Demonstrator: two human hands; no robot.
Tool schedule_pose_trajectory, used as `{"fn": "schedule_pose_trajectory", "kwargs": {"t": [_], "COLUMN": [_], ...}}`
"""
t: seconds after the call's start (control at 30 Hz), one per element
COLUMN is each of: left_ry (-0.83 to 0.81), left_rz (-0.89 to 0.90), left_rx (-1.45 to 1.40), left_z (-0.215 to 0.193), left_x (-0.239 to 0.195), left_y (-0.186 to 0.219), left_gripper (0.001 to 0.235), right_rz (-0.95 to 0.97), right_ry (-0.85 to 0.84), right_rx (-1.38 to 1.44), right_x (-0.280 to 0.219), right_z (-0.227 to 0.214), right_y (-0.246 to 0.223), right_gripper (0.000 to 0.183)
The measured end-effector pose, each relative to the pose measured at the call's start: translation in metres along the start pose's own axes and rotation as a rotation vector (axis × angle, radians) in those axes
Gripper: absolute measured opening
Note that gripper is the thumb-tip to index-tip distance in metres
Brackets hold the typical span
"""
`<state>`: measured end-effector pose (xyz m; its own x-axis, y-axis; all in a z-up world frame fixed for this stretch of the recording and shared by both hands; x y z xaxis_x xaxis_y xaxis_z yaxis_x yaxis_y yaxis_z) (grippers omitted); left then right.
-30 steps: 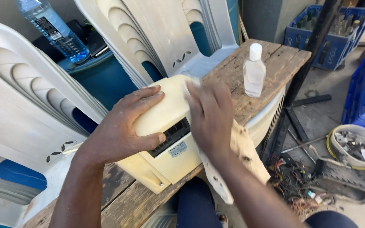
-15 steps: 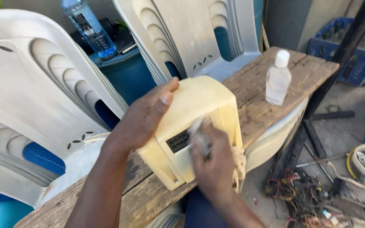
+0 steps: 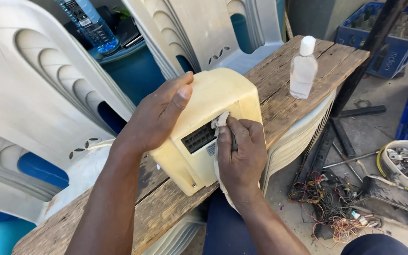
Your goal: The person cleans a plastic electronic housing using a cloth, a small brush, and liquid from two different bottles.
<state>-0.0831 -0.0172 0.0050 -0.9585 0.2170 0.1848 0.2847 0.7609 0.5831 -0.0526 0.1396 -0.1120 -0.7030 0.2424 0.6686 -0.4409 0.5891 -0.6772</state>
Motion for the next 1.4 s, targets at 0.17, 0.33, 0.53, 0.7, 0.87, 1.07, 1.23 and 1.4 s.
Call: {"fn": "schedule_pose_trajectory", "kwargs": {"t": [0.17,0.33,0.53,0.7,0.87,1.07,1.23,1.4], "left_ry": [0.035,0.062,0.054,0.019,0.017,0.044,0.011,0.052], "left_rz": [0.121,0.118,0.060,-0.011,0.034,0.026,0.050,0.066], "left_rx": [0.009,0.011,-0.016,-0.057,-0.037,0.002,-0.021,0.013], "left_z": [-0.006,-0.003,0.001,-0.001,0.000,-0.002,0.008,-0.002], "left_x": [-0.003,-0.009,-0.004,-0.003,0.006,0.006,0.000,0.005], "left_y": [0.015,0.008,0.003,-0.007,-0.001,-0.007,-0.004,0.000], "left_gripper": [0.082,0.085,0.088,0.086,0.089,0.089,0.084,0.085], "right_rz": [-0.028,-0.073,-0.128,0.118,0.041,-0.195,-0.050,-0.126], "right_ry": [0.112,0.036,-0.182,-0.498,-0.207,-0.124,0.087,-0.092], "right_rx": [0.133,-0.085,0.048,0.024,0.263,0.193,0.187,0.222], "right_x": [0.003,0.000,-0.025,-0.026,-0.028,-0.087,-0.031,-0.086], "right_z": [-0.006,-0.015,0.002,0.047,0.034,0.034,-0.014,0.026], "right_y": [0.013,0.007,-0.048,0.000,-0.019,0.033,0.014,0.019], "right_gripper": [0.027,0.026,0.021,0.038,0.025,0.021,0.016,0.022]}}
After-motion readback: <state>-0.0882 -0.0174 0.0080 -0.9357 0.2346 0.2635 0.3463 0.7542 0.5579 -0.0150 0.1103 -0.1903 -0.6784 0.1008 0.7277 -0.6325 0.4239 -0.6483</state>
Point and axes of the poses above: each hand's wrist, its own x-axis towards the middle knuckle, its own z-axis out of the palm, y = z × x, the point moved 10 cm from there along x, towards the middle knuckle, and after that the axes turned 1 degree about -z, right-handed, at the moved point
